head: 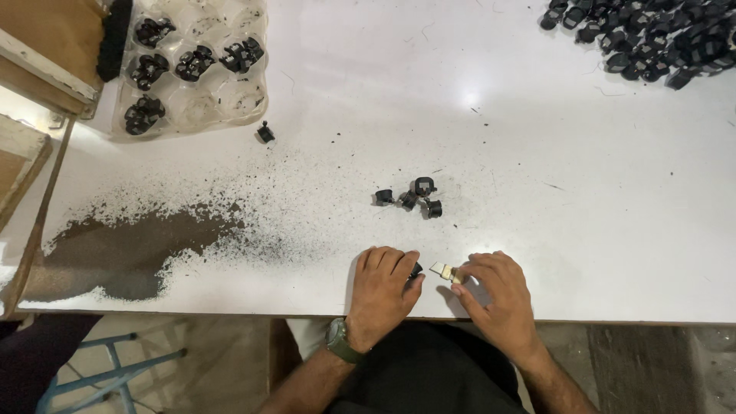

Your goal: The person sits at a white workbench and fits small black plastic inserts into toothed plastic wheel hubs one at a time, pressing each insert into place by hand. Completed hubs are set aside in a growing pile on the table.

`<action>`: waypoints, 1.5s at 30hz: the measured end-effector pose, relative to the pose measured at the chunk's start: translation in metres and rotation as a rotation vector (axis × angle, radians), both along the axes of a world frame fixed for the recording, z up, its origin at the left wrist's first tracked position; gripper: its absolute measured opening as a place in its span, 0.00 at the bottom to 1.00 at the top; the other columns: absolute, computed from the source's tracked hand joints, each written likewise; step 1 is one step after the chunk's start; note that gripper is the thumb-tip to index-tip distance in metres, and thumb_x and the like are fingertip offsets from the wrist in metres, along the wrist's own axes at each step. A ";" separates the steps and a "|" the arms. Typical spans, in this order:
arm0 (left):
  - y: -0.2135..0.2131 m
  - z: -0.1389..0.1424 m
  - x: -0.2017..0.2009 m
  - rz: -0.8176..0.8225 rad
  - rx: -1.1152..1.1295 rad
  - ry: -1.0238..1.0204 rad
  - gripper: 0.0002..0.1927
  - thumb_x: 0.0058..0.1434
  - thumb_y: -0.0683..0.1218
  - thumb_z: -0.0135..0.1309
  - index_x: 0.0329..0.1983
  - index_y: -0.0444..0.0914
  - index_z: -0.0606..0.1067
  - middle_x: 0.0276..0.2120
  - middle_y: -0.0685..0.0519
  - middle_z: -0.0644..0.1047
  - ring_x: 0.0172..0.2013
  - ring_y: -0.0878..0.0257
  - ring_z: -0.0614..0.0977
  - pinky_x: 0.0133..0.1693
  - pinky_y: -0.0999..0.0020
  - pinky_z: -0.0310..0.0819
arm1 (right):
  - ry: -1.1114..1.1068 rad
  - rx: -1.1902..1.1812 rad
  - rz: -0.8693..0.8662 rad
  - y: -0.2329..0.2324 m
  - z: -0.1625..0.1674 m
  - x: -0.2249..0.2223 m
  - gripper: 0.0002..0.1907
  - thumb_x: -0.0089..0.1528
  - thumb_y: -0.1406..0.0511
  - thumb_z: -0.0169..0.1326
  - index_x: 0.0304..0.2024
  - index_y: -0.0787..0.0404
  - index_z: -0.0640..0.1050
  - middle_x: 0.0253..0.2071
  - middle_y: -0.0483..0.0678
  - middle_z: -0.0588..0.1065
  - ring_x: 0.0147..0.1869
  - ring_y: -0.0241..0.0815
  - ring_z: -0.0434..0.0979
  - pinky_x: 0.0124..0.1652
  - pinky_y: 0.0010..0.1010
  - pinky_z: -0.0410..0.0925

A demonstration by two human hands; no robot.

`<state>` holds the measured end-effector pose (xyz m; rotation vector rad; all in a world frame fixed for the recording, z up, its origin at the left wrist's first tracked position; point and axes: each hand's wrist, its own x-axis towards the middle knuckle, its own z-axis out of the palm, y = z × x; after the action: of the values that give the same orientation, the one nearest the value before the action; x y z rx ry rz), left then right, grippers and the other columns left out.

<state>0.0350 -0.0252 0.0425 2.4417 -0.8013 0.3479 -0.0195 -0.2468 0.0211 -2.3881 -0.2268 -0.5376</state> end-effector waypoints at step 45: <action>0.123 -0.105 0.021 0.000 0.127 -0.080 0.17 0.64 0.57 0.58 0.49 0.44 0.78 0.39 0.54 0.79 0.48 0.57 0.80 0.53 0.52 0.74 | 0.246 -0.358 -0.182 -0.016 -0.083 -0.009 0.05 0.54 0.50 0.55 0.33 0.32 0.79 0.52 0.35 0.76 0.62 0.38 0.70 0.64 0.46 0.60</action>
<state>0.0557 0.0976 -0.0624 2.5591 -0.8822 0.4087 -0.0284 -0.2630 -0.0623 -2.8140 0.0068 -0.2970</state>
